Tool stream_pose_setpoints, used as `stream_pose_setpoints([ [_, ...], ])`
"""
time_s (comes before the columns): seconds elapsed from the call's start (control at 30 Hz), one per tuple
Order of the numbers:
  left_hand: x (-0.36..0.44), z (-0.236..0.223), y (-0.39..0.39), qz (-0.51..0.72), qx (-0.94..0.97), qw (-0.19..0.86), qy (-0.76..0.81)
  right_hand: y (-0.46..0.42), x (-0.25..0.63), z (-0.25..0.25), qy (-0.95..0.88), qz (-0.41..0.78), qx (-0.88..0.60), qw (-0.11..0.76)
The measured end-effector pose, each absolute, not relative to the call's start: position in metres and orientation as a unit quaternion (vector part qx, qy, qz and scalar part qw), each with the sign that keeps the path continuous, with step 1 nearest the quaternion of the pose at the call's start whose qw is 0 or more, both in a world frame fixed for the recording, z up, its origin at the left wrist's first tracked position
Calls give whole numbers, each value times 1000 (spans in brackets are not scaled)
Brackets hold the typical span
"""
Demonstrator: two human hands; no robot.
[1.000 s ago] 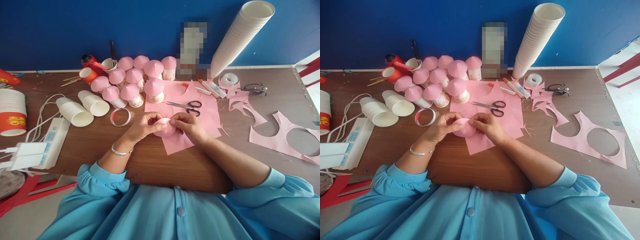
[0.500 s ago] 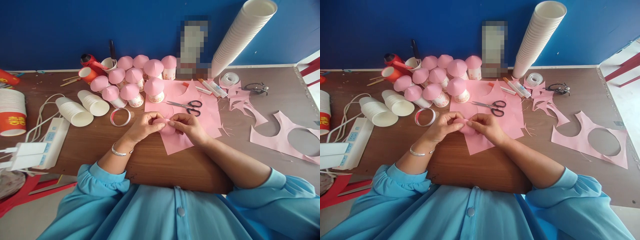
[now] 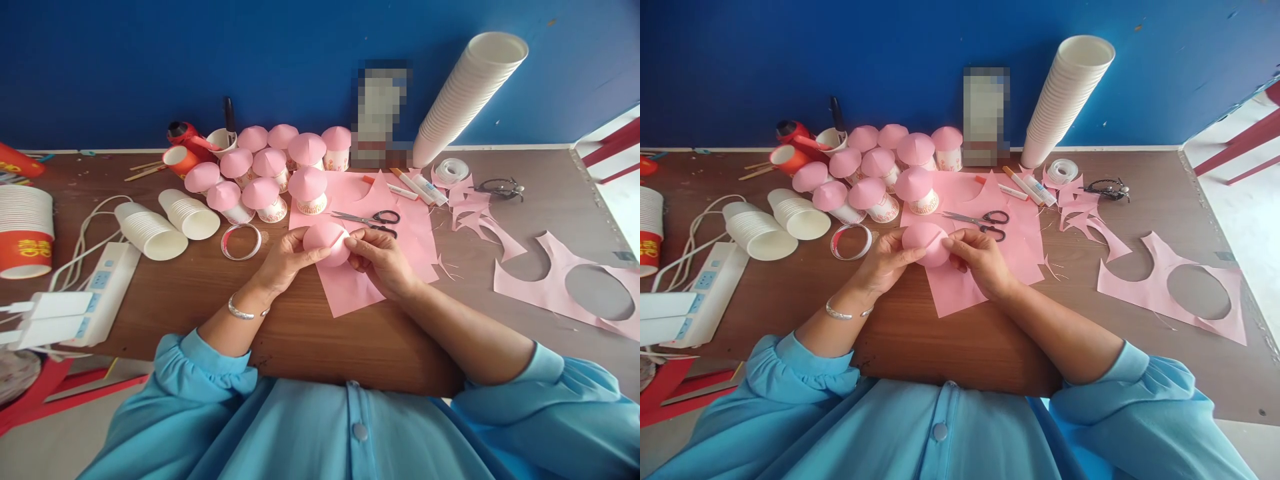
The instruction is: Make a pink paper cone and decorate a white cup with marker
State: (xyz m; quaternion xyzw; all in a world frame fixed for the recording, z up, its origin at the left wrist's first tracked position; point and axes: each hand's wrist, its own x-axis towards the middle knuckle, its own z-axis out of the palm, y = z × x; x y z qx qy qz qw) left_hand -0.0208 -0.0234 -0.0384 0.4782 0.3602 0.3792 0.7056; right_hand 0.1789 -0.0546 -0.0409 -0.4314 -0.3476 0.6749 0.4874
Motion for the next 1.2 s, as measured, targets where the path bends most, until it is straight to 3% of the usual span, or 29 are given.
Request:
stream_pose_setpoints([
  [0.3,-22,-38,-19,393,410,750,340,-59,178,-43,-379,730,-374,429],
  [0.53,-17,-40,-21,388,383,772,326,-60,173,-47,-361,688,-408,479],
  [1.2,-15,-44,-24,365,375,791,318,-60,177,-48,-394,668,-404,485],
])
